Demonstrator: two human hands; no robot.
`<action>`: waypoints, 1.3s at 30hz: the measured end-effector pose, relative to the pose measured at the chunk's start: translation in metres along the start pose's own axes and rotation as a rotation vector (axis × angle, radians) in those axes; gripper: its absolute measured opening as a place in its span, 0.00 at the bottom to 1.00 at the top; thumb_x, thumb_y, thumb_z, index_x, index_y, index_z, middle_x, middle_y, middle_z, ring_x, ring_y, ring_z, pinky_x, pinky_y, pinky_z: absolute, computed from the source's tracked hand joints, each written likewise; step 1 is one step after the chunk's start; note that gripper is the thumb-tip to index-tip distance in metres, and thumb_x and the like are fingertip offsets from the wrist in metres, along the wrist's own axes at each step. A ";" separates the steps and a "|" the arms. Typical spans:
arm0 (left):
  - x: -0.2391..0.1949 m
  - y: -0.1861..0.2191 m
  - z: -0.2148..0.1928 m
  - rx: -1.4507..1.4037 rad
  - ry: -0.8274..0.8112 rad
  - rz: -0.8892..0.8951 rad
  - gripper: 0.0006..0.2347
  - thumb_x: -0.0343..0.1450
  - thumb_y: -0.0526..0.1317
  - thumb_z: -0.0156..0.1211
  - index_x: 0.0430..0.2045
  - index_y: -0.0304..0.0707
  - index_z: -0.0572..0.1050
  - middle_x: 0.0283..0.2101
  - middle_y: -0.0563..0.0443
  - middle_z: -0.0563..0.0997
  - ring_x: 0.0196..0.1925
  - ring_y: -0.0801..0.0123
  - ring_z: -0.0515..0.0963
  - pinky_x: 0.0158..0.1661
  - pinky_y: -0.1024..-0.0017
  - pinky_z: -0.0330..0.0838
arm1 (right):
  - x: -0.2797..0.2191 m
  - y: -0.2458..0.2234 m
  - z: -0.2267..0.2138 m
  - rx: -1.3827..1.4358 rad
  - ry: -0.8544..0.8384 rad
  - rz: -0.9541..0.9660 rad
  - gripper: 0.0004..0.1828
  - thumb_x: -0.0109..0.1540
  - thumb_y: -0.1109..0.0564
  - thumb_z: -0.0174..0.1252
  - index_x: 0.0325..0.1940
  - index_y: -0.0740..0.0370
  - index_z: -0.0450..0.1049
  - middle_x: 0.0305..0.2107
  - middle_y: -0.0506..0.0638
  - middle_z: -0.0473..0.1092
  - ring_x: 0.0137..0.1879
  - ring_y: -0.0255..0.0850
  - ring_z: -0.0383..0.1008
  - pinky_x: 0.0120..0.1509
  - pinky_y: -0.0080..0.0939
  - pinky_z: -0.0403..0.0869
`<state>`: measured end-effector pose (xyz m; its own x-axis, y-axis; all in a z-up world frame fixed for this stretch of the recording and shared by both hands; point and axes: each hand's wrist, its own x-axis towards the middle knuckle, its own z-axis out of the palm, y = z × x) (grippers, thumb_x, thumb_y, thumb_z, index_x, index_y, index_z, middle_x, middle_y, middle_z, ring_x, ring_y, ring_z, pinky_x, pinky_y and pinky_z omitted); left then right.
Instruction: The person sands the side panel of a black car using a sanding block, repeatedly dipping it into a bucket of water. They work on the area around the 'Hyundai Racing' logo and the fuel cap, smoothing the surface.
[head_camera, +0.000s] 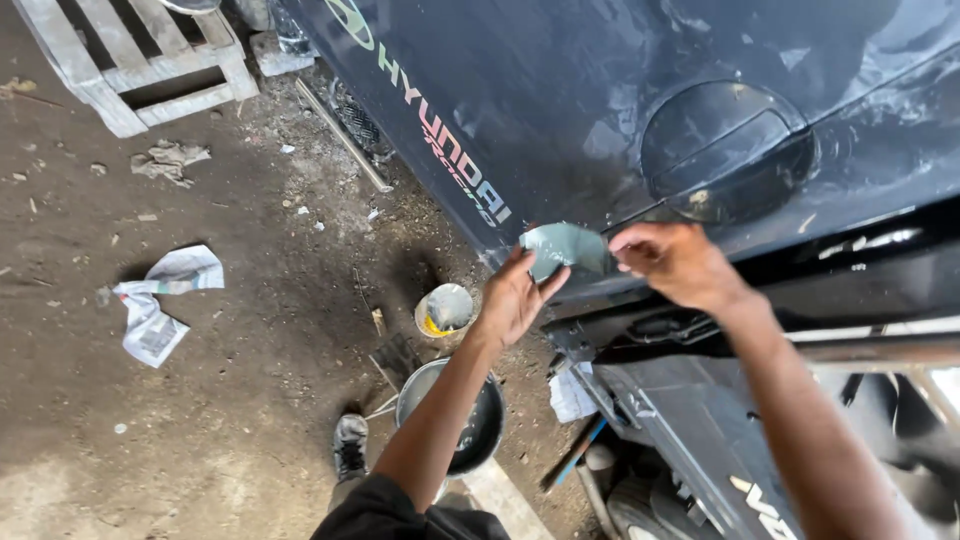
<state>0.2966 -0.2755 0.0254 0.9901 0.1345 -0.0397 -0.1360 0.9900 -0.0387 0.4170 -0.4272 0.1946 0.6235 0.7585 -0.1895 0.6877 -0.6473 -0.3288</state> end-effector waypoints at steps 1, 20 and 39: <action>0.014 -0.007 -0.005 0.060 0.002 0.000 0.18 0.73 0.36 0.60 0.59 0.39 0.68 0.61 0.45 0.73 0.61 0.61 0.78 0.60 0.58 0.75 | 0.008 0.008 -0.013 0.116 -0.045 0.021 0.15 0.62 0.55 0.61 0.53 0.56 0.79 0.40 0.54 0.81 0.42 0.43 0.83 0.47 0.40 0.82; 0.121 -0.064 -0.016 0.752 0.568 0.281 0.20 0.73 0.40 0.53 0.60 0.49 0.60 0.50 0.46 0.74 0.45 0.62 0.76 0.42 0.67 0.75 | 0.046 0.013 -0.108 -0.768 0.101 -0.758 0.38 0.67 0.29 0.31 0.77 0.47 0.49 0.78 0.47 0.45 0.85 0.44 0.39 0.87 0.66 0.38; 0.160 -0.155 0.023 1.183 0.442 0.893 0.33 0.82 0.56 0.25 0.76 0.27 0.35 0.82 0.35 0.31 0.84 0.52 0.29 0.78 0.55 0.23 | 0.058 -0.037 -0.123 -1.768 -0.132 -0.461 0.47 0.56 0.39 0.52 0.80 0.40 0.50 0.78 0.41 0.50 0.82 0.36 0.50 0.84 0.50 0.52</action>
<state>0.4765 -0.4068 0.0480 0.4866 0.8689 0.0905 -0.3425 0.0944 0.9348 0.4737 -0.3688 0.3097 0.3231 0.8219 -0.4692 0.3711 0.3460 0.8617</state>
